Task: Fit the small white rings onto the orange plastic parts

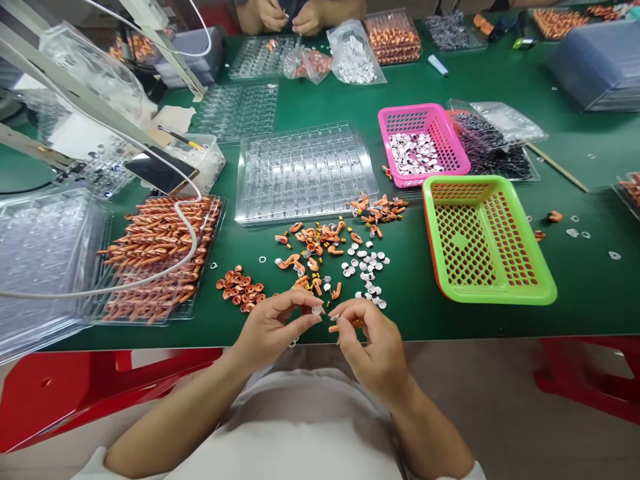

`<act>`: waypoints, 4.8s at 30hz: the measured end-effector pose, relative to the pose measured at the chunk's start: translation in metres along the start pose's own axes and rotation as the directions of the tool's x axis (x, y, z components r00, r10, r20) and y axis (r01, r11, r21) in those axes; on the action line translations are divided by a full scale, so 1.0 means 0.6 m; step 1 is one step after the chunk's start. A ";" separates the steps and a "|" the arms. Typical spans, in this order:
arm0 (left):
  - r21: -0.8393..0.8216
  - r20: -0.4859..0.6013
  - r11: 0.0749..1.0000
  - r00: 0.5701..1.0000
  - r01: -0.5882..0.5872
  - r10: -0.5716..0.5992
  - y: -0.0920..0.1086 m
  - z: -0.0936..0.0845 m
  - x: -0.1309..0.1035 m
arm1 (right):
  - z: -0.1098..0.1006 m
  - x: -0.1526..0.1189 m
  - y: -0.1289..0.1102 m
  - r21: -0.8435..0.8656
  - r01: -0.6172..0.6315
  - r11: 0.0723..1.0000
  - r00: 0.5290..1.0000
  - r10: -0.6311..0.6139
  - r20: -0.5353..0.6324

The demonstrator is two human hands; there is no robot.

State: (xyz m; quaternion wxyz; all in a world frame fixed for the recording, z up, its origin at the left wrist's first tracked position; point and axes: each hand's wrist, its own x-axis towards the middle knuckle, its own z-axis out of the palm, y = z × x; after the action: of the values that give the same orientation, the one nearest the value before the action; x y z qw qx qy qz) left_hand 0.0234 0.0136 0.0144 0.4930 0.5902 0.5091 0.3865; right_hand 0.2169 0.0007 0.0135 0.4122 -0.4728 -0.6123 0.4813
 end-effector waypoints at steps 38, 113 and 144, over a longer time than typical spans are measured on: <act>0.058 0.031 0.976 0.978 -0.209 0.208 0.005 0.005 0.009 | -0.003 0.041 -0.008 -0.065 -0.262 0.963 0.940 0.270 0.209; 0.085 -0.140 0.972 0.963 -0.219 0.230 0.017 0.037 -0.018 | 0.025 0.021 0.002 0.004 -0.095 0.995 0.993 0.095 0.069; -0.360 0.093 0.871 0.942 0.334 -0.323 0.018 0.019 -0.013 | 0.000 0.009 0.006 -0.226 0.236 0.945 0.959 -0.189 0.210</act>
State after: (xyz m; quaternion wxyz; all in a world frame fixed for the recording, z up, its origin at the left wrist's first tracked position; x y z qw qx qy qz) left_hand 0.0354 0.0040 0.0226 0.6614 0.3971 0.5124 0.3772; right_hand 0.2164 0.0066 0.0100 0.3404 -0.4046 -0.7512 0.3950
